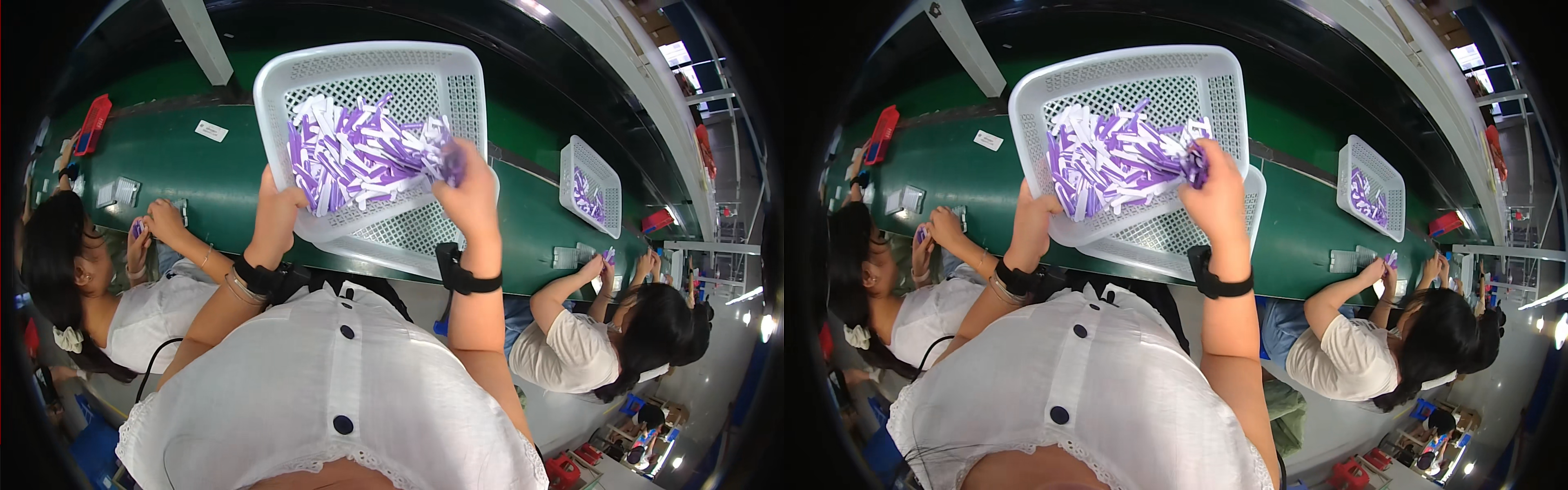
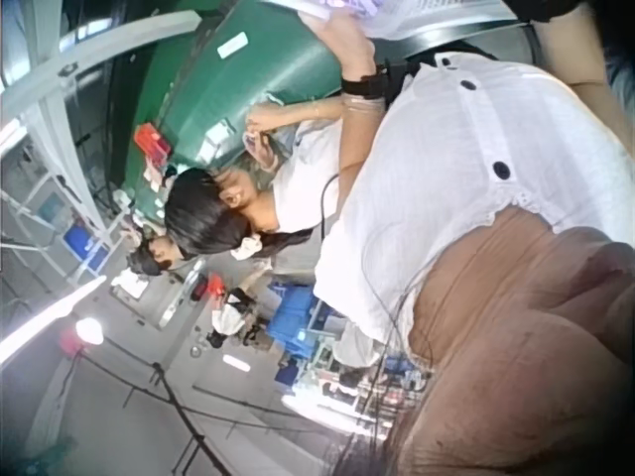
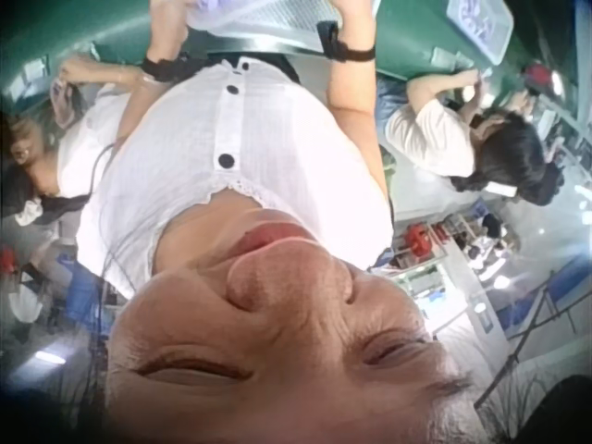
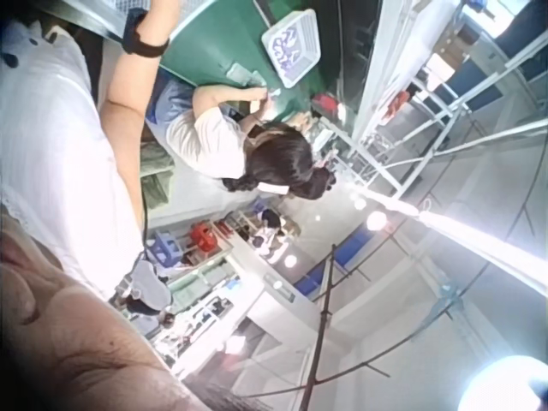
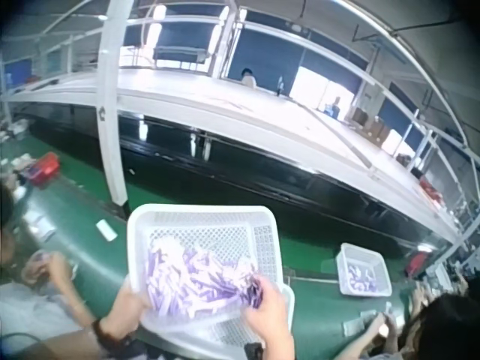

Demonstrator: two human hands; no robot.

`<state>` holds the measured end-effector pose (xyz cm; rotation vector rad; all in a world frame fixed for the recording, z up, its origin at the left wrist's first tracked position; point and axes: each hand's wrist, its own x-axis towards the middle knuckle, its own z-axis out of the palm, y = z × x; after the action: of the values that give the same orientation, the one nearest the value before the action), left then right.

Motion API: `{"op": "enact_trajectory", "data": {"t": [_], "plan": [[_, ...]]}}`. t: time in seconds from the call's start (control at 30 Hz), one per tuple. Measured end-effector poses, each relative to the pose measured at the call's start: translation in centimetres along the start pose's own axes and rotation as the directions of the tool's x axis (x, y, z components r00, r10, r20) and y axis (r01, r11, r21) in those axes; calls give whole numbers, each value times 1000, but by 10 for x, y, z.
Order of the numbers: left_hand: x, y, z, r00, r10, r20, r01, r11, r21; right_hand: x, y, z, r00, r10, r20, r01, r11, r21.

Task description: Picking small purple plastic components from a bin and placing them into clear plastic trays.

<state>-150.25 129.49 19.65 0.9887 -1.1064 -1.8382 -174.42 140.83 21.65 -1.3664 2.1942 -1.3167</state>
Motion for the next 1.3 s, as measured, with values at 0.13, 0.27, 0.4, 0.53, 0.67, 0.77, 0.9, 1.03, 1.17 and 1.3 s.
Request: {"op": "enact_trajectory", "data": {"t": [0.13,0.27,0.4,0.53,0.67,0.77,0.9,1.03,1.17,1.3], "plan": [[1,-15,-4,996,89,-18,-88,996,9,-42,22,-29,995,103,-10,-103,993,-61],[1,-20,7,991,123,-45,-121,991,49,-78,101,-11,978,209,19,-206,973,-105],[0,-21,7,985,159,-61,-157,987,38,-96,107,-4,956,270,116,-240,945,-222],[2,-28,6,980,180,-78,-180,984,11,-74,76,-9,995,87,-47,-99,907,-410],[-4,-17,9,989,143,-30,-143,990,-4,-33,-12,22,965,-259,48,261,914,-310],[-15,-17,10,989,146,-23,-146,989,0,-18,-41,62,973,-62,224,165,863,-478],[-23,-15,-1,997,74,-5,-74,997,-5,-4,-33,81,970,-85,229,199,818,-540],[-20,-11,-5,999,16,43,-14,999,-47,7,5,81,967,-214,136,254,833,-492],[-18,-19,-5,999,-22,29,23,999,-41,18,3,66,968,-167,186,230,888,-399],[-24,-22,4,1000,-14,-2,14,998,-55,25,-7,34,973,-229,-39,214,947,-241]]}}
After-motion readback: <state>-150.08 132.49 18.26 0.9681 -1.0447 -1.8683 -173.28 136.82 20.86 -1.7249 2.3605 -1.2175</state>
